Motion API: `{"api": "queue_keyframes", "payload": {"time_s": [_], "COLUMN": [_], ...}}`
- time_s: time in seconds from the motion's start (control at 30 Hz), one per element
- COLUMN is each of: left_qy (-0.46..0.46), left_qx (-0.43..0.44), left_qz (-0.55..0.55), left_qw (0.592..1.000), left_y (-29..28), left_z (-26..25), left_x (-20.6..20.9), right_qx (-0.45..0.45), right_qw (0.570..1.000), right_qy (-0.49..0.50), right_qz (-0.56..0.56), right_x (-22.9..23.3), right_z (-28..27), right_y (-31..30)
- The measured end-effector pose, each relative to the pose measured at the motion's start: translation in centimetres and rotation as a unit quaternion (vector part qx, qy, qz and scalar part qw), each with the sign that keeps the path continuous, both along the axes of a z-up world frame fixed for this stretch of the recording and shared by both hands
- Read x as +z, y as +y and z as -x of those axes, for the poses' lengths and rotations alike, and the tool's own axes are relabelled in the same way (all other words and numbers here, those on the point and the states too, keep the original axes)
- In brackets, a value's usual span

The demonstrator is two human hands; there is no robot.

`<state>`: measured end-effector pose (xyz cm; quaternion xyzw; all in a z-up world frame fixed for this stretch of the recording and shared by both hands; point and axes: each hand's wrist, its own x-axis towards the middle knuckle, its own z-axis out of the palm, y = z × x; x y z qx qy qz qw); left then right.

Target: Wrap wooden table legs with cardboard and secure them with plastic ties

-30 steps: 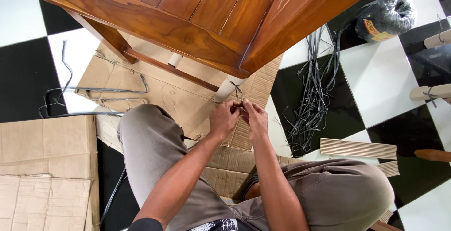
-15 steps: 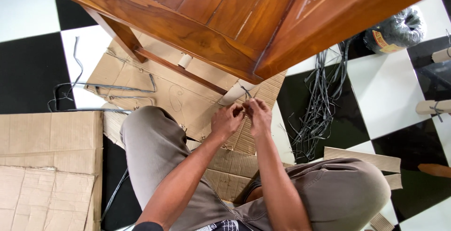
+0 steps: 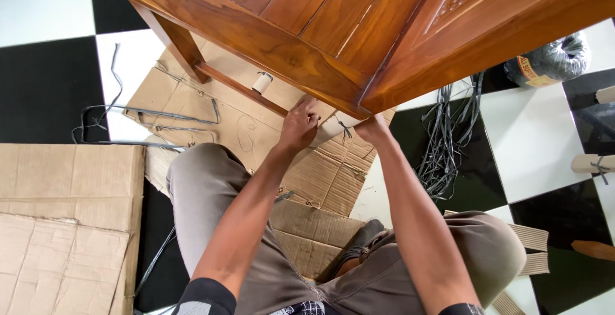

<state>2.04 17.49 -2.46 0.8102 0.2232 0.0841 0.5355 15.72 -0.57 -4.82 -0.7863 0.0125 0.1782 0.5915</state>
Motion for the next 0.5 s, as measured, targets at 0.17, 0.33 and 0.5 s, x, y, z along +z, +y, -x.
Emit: {"api": "queue_keyframes", "payload": {"time_s": [0.17,0.33,0.5], "left_qy": [-0.018,-0.034,0.070], "left_qx": [-0.010,-0.017,0.063], "left_qz": [-0.023,-0.076,-0.096], "left_qw": [1.000,0.996,0.991], "left_y": [0.1,0.8,1.4], "left_z": [-0.5,0.6,2.5], "left_x": [-2.8,-0.9,-0.6], "right_qx": [0.035,0.069,0.119], "right_qw": [0.996,0.985,0.958], "right_qy": [-0.044,-0.082,-0.136], "right_qz": [0.071,0.138,0.223], "right_x": [-0.8,-2.1,-3.3], "right_z": [-2.1,-1.9,0.0], "right_y": [-1.0,-1.0,-1.0]}}
